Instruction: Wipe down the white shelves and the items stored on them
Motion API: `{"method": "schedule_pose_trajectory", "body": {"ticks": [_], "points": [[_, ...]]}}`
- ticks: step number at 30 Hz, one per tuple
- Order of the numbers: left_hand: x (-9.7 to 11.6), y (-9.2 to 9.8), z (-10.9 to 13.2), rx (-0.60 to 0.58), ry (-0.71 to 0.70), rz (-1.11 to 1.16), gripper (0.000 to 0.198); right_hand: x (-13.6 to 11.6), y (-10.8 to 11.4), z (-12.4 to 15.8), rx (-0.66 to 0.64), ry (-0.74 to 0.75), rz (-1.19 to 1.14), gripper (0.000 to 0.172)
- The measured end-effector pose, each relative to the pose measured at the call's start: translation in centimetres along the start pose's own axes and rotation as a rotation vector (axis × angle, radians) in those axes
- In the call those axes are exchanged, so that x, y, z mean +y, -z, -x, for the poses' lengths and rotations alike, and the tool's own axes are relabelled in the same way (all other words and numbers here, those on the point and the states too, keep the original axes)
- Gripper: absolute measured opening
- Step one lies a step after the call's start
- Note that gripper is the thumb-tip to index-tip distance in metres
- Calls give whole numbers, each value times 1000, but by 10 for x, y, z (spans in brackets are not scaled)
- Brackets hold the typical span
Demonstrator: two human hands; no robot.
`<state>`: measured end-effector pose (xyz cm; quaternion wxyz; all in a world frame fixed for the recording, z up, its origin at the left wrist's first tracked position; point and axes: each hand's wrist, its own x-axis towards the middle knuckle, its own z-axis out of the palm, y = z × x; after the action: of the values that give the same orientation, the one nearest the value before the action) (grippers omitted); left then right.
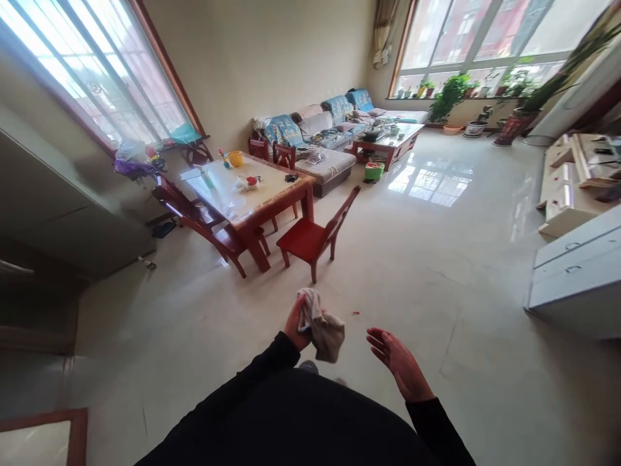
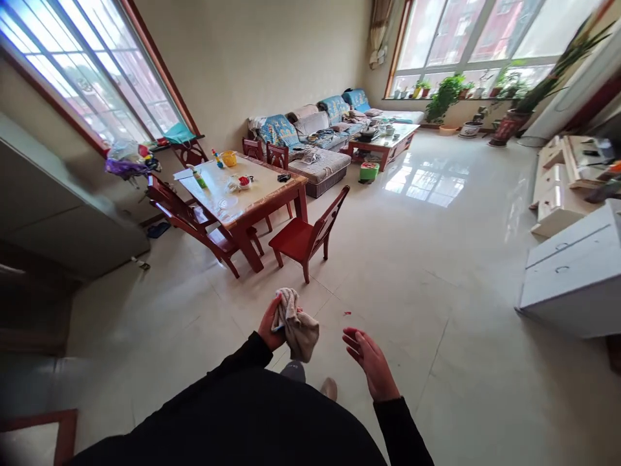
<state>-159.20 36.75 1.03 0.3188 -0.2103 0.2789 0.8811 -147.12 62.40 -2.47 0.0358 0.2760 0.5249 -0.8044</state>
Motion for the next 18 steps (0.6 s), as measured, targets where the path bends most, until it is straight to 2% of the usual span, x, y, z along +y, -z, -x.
{"method": "schedule_pose_trajectory", "body": {"ticks": [2,4,6,9,13,16,18], "points": [[15,-12,-33,113,-37,28,36,-50,-18,-46,-112,41,40,67],[30,-22,-67,169,-57,58,32,-92,-42,-92,-245,70,80,64],[44,-32,-103,206,-74,86,29,-125,-66,-137,-364,86,121,63],[70,-53,-163,244,-80,111,31,-165,-97,-205,-474,93,193,64],[116,-96,-249,273,-62,122,34,-219,-117,-293,-533,86,325,66],[157,-127,-309,284,-93,132,26,-267,-122,-356,-518,115,377,64],[183,-141,-344,301,-107,128,22,-301,-129,-400,-523,137,398,61]]}}
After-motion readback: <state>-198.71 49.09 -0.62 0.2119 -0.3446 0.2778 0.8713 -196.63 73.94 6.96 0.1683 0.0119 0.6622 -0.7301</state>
